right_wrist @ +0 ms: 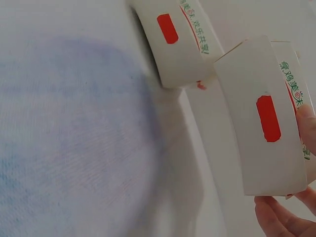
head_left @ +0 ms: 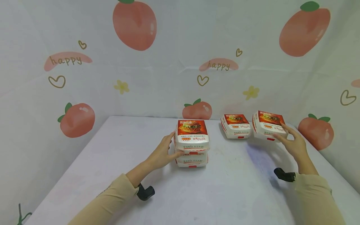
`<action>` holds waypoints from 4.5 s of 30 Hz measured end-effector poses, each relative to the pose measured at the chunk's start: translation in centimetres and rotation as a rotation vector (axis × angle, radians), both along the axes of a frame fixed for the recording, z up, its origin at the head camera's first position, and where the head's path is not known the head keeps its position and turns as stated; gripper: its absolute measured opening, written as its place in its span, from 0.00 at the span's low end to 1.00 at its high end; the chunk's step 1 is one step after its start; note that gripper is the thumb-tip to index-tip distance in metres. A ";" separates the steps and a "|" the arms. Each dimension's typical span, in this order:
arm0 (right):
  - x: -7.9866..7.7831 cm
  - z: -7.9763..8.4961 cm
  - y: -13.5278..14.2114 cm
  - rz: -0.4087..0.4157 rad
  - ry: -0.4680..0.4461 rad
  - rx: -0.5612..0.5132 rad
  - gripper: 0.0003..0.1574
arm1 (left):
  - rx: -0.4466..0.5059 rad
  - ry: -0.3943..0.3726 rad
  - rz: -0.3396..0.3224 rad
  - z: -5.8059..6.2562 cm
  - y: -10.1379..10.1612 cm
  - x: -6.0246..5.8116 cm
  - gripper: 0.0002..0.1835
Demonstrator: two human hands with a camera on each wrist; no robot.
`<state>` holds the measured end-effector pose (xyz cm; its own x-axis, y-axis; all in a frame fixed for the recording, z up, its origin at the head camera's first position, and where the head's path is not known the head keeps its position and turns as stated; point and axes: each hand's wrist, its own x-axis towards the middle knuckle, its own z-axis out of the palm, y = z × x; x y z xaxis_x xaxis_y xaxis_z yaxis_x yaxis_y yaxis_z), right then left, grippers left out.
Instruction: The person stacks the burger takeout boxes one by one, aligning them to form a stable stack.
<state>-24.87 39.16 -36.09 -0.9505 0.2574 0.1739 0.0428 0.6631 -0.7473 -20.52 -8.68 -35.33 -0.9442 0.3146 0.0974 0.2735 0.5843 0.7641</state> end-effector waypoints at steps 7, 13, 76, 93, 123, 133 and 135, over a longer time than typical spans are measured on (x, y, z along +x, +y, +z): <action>0.2 1.0 -1.0 0.002 0.038 0.016 0.47 | -0.002 0.004 -0.002 0.3 0.0 0.0 0.49; 0.4 1.8 -1.5 0.006 0.066 0.010 0.45 | 0.004 0.012 -0.016 0.1 -0.1 0.1 0.48; 2.9 7.7 -10.6 0.265 0.220 0.023 0.40 | 0.015 0.018 -0.015 0.0 0.0 0.1 0.48; 3.0 8.0 -13.0 0.325 0.286 0.062 0.38 | 0.022 0.010 -0.015 0.1 0.0 0.2 0.48; 2.9 8.2 -16.0 0.441 0.278 0.004 0.38 | 0.036 0.028 -0.020 0.0 0.0 0.2 0.47; 3.2 8.2 -17.0 0.452 0.268 0.034 0.38 | 0.032 0.010 -0.012 0.0 0.0 0.2 0.48; 3.2 8.2 -17.1 0.459 0.271 0.034 0.38 | 0.032 0.011 -0.009 0.0 0.0 0.3 0.48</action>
